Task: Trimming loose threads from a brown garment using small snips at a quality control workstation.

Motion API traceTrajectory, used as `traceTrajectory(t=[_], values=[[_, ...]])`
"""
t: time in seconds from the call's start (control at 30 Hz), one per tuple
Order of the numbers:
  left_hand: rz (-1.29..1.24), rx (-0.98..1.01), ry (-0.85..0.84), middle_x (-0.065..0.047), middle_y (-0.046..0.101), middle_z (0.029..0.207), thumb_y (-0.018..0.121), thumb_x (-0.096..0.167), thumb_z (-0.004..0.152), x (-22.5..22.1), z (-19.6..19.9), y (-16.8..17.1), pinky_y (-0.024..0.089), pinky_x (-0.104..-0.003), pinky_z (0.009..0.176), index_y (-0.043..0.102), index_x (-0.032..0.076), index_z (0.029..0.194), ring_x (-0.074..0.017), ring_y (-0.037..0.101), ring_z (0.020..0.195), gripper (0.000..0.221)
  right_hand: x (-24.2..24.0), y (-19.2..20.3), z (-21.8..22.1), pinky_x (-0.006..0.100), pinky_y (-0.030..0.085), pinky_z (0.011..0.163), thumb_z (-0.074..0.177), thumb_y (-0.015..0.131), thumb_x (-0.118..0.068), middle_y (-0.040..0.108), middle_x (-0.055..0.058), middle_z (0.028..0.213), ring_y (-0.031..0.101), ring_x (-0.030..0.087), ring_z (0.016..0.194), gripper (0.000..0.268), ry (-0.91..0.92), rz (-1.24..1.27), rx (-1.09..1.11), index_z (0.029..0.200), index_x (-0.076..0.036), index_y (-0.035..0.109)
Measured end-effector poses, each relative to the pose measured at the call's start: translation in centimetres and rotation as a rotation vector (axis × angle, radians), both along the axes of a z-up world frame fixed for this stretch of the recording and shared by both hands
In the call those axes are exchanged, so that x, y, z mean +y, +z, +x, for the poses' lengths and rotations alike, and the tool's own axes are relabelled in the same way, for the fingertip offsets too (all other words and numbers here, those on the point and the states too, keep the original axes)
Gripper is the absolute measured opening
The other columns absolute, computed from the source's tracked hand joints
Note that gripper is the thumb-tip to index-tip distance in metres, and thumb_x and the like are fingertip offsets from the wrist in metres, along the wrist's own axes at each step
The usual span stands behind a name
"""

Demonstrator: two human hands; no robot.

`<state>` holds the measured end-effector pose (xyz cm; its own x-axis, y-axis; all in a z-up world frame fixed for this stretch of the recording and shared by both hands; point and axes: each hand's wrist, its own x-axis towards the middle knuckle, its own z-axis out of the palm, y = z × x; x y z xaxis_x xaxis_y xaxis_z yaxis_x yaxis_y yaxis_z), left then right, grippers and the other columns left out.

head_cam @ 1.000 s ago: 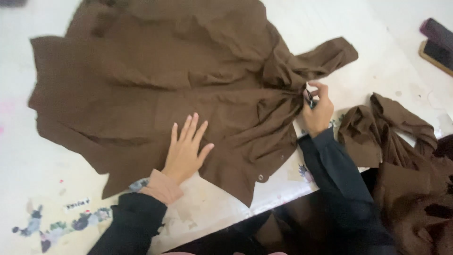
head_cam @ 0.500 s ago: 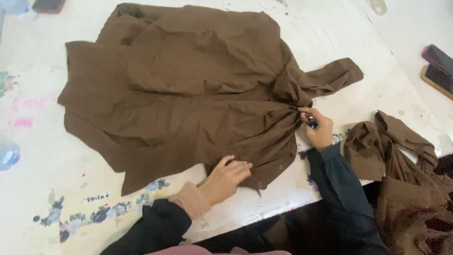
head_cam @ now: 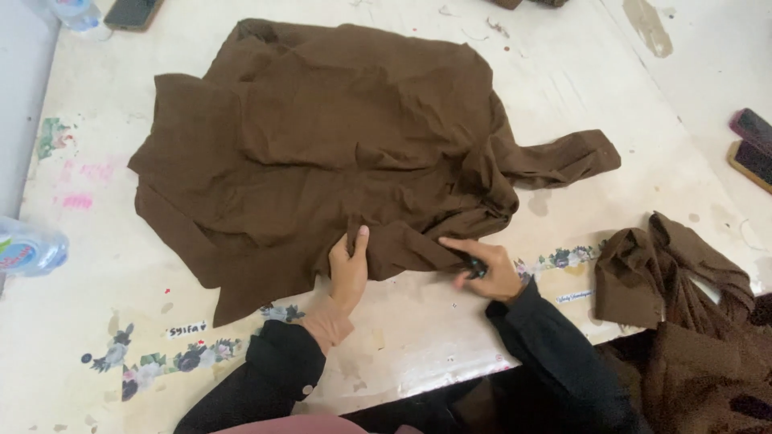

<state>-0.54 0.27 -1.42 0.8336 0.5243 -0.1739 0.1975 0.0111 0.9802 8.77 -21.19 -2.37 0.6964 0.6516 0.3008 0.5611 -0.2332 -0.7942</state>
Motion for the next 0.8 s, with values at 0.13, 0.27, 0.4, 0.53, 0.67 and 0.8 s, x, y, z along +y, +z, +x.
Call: traceTrajectory(t=[0.13, 0.27, 0.4, 0.53, 0.67, 0.8], values=[[-0.023, -0.185, 0.059, -0.012, 0.063, 0.096, 0.046, 0.027, 0.090, 1.6, 0.9, 2.7, 0.044, -0.035, 0.084, 0.061, 0.002, 0.098, -0.0185, 0.055, 0.094, 0.030, 1.6, 1.1, -0.6, 0.038, 0.050, 0.062, 0.059, 0.075, -0.016, 0.067, 0.012, 0.078, 0.064, 0.030, 0.070, 0.031, -0.069, -0.011, -0.090, 0.087, -0.007, 0.064], [0.096, -0.480, 0.074, -0.007, 0.064, 0.082, 0.051, 0.025, 0.089, 4.9, 2.7, 5.6, 0.046, -0.030, 0.075, 0.064, 0.005, 0.087, -0.0109, 0.054, 0.082, 0.023, 1.3, 4.7, 2.2, 0.038, 0.045, 0.074, 0.070, 0.062, 0.005, 0.064, 0.017, 0.082, 0.061, 0.027, 0.077, 0.010, -0.127, 0.240, -0.035, 0.080, 0.004, 0.060], [0.123, -0.647, 0.084, -0.006, 0.062, 0.075, 0.048, 0.026, 0.090, 5.4, 2.1, 10.6, 0.046, -0.030, 0.072, 0.063, 0.005, 0.083, -0.0112, 0.053, 0.076, 0.027, 2.5, 10.9, 2.6, 0.023, 0.039, 0.057, 0.079, 0.060, -0.003, 0.052, 0.003, 0.058, 0.044, 0.010, 0.056, 0.006, -0.144, 0.291, 0.077, 0.073, 0.000, 0.060], [0.104, -0.679, 0.137, -0.007, 0.061, 0.073, 0.048, 0.026, 0.090, 6.1, 1.1, 12.8, 0.047, -0.031, 0.072, 0.062, 0.002, 0.079, -0.0128, 0.054, 0.074, 0.029, 3.1, 13.2, 4.6, 0.021, 0.033, 0.046, 0.080, 0.057, -0.006, 0.043, 0.001, 0.048, 0.037, 0.009, 0.046, 0.012, -0.099, 0.272, 0.162, 0.070, 0.000, 0.059], [0.074, -0.682, 0.161, -0.004, 0.058, 0.067, 0.046, 0.022, 0.090, 7.8, 1.8, 11.5, 0.046, -0.028, 0.067, 0.059, 0.004, 0.071, -0.0113, 0.050, 0.069, 0.029, 5.5, 15.7, 3.6, 0.028, 0.042, 0.063, 0.060, 0.076, -0.007, 0.062, 0.006, 0.064, 0.053, 0.016, 0.061, 0.023, 0.037, 0.081, 0.228, 0.078, 0.000, 0.063], [0.098, -0.642, 0.303, -0.007, 0.057, 0.077, 0.050, 0.024, 0.088, 6.8, -0.5, 17.1, 0.043, -0.035, 0.077, 0.058, -0.002, 0.079, -0.0150, 0.046, 0.077, 0.029, 8.0, 19.3, 1.8, 0.049, 0.039, 0.089, 0.060, 0.076, -0.009, 0.067, 0.022, 0.090, 0.058, 0.040, 0.096, 0.031, 0.030, -0.252, 0.202, 0.085, 0.003, 0.061]])
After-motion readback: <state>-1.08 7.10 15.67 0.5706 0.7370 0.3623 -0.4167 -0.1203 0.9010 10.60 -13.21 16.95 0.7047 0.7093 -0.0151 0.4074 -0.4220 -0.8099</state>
